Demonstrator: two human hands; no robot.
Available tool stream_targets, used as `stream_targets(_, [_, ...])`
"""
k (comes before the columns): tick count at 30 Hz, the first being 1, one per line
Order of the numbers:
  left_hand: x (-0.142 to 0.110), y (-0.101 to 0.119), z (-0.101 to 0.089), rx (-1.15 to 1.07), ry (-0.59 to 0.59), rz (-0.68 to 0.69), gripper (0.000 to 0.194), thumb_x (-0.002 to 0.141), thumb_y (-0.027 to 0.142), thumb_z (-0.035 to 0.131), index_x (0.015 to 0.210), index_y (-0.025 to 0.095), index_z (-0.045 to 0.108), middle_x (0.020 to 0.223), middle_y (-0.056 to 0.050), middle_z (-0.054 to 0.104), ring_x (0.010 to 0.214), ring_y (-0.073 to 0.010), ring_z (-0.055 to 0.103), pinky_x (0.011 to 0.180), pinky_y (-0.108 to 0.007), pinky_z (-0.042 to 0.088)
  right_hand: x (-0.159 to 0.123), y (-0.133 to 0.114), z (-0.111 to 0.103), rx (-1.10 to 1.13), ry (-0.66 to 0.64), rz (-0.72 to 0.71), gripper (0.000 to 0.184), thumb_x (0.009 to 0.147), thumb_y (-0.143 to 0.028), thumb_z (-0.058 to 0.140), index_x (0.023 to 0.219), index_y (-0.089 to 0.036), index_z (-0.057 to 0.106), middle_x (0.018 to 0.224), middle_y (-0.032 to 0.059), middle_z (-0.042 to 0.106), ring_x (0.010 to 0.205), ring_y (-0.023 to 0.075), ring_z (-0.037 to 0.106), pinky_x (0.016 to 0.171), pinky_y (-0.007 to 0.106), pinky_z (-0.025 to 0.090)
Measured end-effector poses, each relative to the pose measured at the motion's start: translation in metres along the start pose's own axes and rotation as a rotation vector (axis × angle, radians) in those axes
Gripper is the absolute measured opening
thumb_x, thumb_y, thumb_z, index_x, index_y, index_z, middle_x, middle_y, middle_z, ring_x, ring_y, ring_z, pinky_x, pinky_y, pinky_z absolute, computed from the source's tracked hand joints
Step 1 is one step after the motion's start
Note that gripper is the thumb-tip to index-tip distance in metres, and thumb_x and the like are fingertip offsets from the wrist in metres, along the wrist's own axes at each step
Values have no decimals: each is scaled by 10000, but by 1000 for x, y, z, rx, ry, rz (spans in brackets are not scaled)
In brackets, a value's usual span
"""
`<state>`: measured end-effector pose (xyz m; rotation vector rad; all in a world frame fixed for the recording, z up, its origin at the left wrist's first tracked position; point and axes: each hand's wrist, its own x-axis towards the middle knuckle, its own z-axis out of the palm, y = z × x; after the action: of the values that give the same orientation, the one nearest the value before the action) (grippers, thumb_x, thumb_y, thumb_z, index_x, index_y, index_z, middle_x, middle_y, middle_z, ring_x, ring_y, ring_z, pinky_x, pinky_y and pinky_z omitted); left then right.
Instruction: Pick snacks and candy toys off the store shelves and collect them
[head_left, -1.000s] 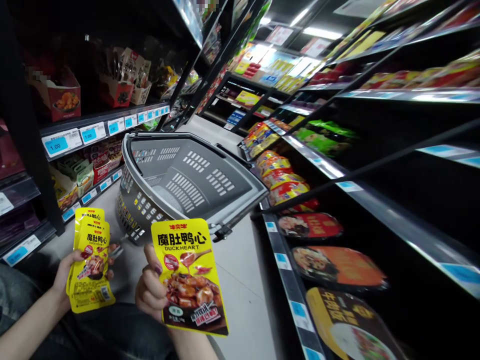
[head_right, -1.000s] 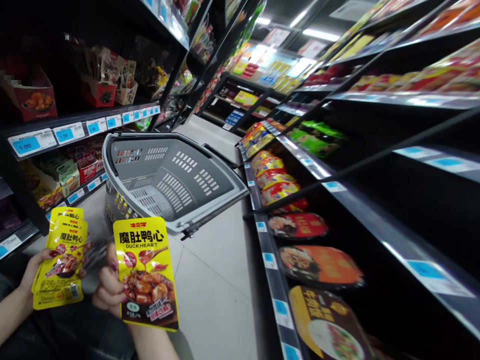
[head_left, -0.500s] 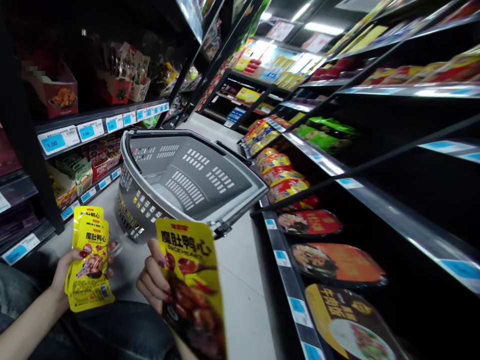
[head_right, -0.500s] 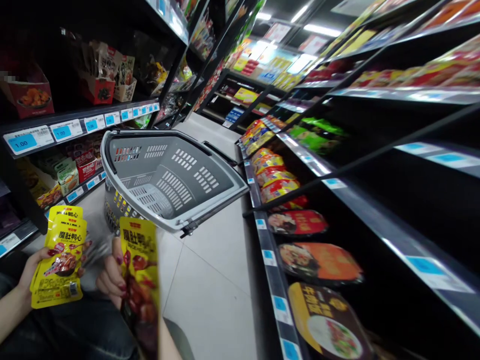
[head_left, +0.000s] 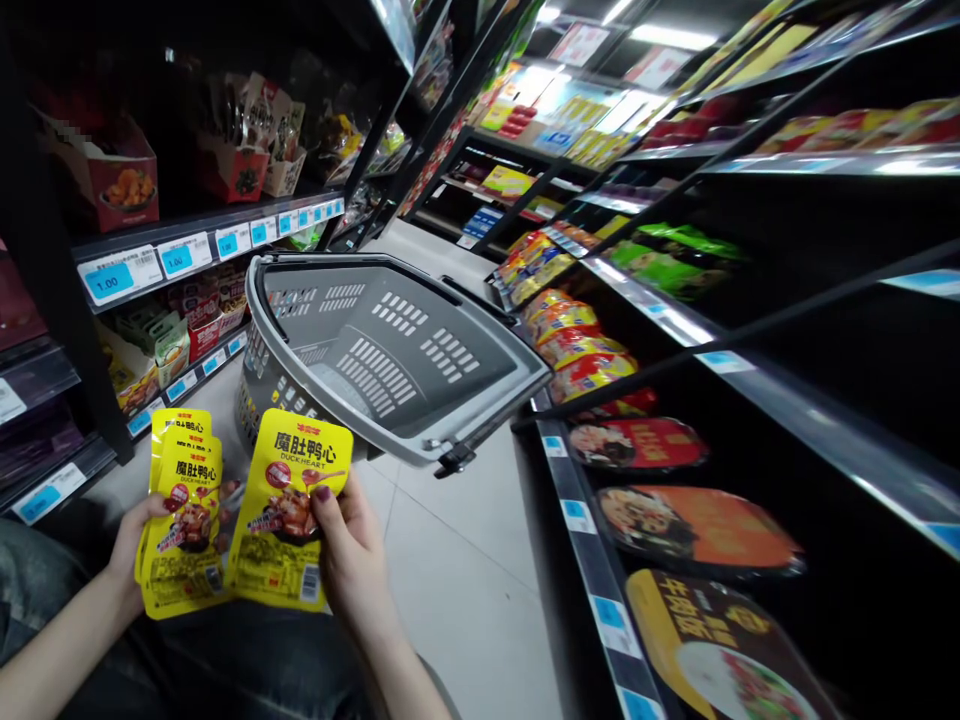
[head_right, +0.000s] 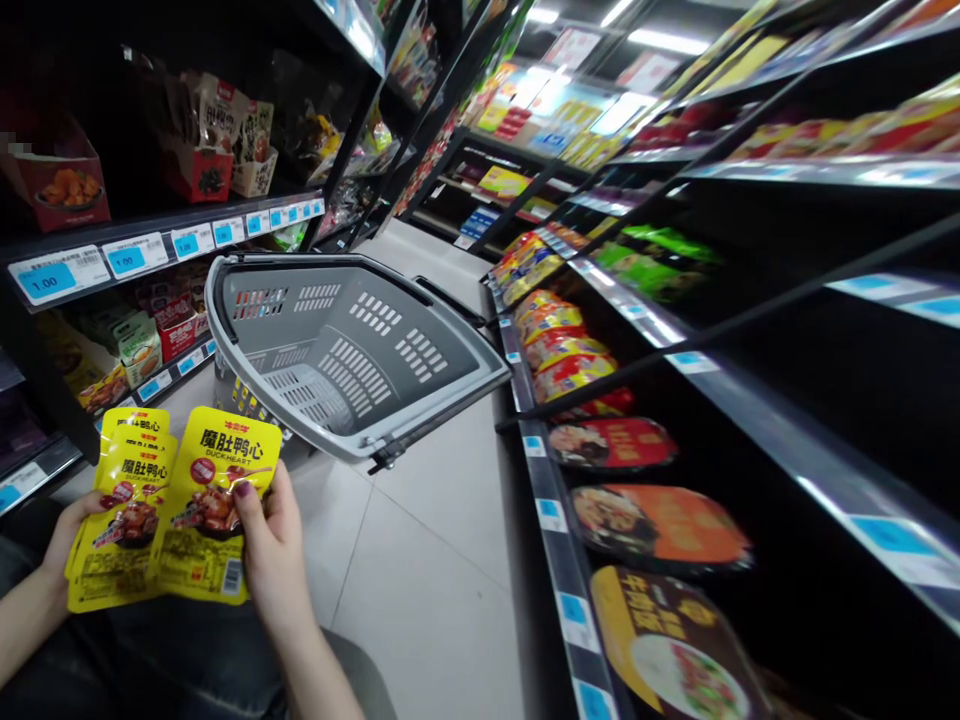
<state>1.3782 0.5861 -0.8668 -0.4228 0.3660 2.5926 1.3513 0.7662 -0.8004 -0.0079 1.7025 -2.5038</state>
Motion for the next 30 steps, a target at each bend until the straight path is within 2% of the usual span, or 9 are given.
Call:
stream_targets(3, [0,0,3,-2,14,35,302,603,146,482,763,87,731,689,-122,723,672,-277,672,681,-414,538,-2,-1,0,84,67,96,360,650,-414,742,914,-219,596,948,34,695,856,233,653,772,363,520])
stream_targets(6, [0,-1,3,1,10,46,297,607,147,486,762,92,733,708,-117,724,652,-265,667,713,-426,530,-4,-5,0,225,135,277,329,632,-339,736,900,-184,623,874,51,713,805,253,667,749,387,528])
stream_targets(10, [0,-2,-3,-7,-53,6,316,617,182,507,821,101,734,757,-108,728,653,-253,660,724,-412,517,-3,-6,-1,389,73,469,248,697,-312,643,884,-150,644,875,75,717,804,260,672,761,403,523])
stream_targets(14, [1,-1,-10,23,-107,-27,332,621,219,530,859,110,734,813,-122,727,722,-281,657,686,-389,502,2,-4,-3,322,74,410,196,706,-285,679,866,-180,634,831,35,718,654,199,671,691,348,535])
stream_targets(17, [1,0,-10,58,-91,-20,412,611,235,541,962,103,713,849,-134,723,728,-290,652,668,-386,493,6,-3,-5,241,-4,330,235,697,-278,719,891,-191,618,765,5,700,540,133,628,567,249,518])
stream_targets(20, [1,1,-7,57,-84,-29,448,591,234,547,988,98,702,845,-126,721,730,-284,650,681,-376,489,6,-1,-8,290,-127,308,221,706,-315,722,828,-186,591,565,-49,610,373,54,491,396,144,412])
stream_targets(23, [0,1,-2,51,-100,-32,459,577,227,535,987,97,693,830,-125,713,701,-273,644,683,-389,491,4,4,-12,499,-276,311,223,753,-373,664,755,-208,514,370,-138,395,203,1,205,272,104,235])
stream_targets(26, [-2,1,4,55,-102,-40,449,593,230,517,981,80,685,815,-139,704,689,-273,639,684,-405,491,0,13,-12,617,-378,265,339,759,-421,621,640,-216,380,311,-188,194,168,-20,-53,231,110,55])
stream_targets(30, [-3,1,7,59,-78,-2,388,597,209,506,905,80,704,794,-131,707,672,-267,640,707,-419,491,-6,10,-11,521,-364,221,465,768,-489,566,577,-227,231,296,-195,76,166,-11,-132,228,131,-9])
